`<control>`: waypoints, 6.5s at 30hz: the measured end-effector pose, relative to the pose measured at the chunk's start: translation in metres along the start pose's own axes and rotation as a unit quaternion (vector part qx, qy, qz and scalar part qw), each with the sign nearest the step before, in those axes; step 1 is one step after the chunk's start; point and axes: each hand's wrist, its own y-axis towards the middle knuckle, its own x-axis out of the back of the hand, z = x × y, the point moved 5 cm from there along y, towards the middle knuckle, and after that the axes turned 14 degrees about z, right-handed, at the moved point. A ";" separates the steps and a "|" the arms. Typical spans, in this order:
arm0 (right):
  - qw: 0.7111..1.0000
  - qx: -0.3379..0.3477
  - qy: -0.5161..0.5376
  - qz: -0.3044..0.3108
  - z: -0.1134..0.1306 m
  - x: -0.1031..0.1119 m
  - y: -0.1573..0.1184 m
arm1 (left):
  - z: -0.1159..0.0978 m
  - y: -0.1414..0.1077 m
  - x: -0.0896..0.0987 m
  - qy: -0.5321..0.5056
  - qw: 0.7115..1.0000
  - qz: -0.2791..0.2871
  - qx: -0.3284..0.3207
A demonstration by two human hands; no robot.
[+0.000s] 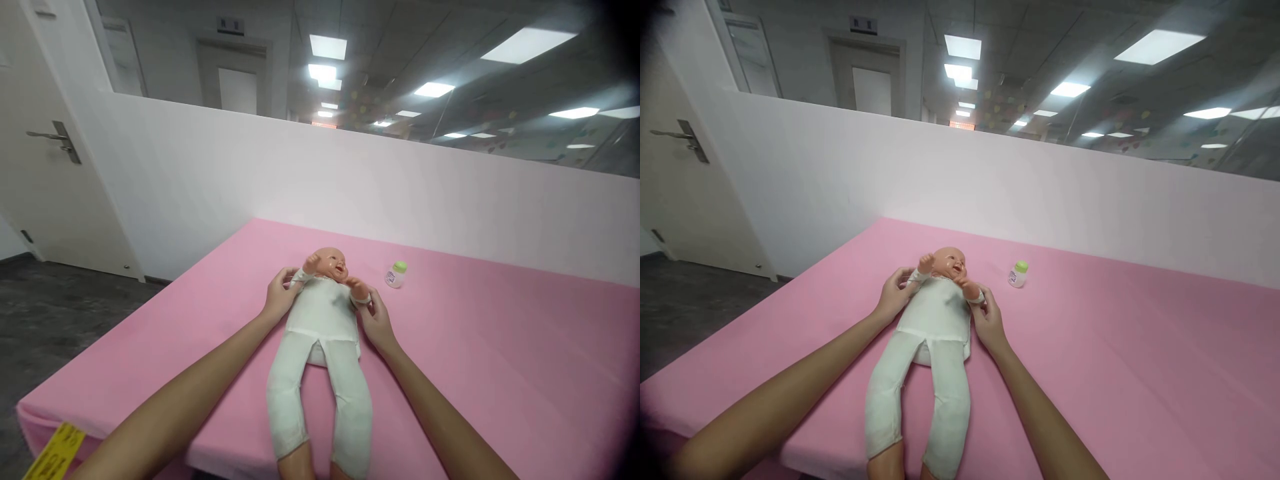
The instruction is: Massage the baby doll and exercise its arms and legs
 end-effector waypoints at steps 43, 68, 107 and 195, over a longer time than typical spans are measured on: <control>0.999 -0.005 0.040 -0.006 -0.002 0.003 0.003 | -0.009 -0.001 -0.005 0.061 0.997 0.035 -0.035; 0.999 -0.008 0.044 -0.022 -0.005 0.003 0.003 | -0.013 -0.004 -0.008 0.096 0.992 0.049 -0.072; 0.989 0.089 -0.116 0.031 0.012 -0.004 0.000 | -0.021 -0.007 -0.012 0.141 0.983 0.054 -0.109; 0.977 0.130 -0.166 0.039 0.026 -0.008 -0.002 | -0.015 -0.001 -0.005 0.127 0.988 0.014 -0.086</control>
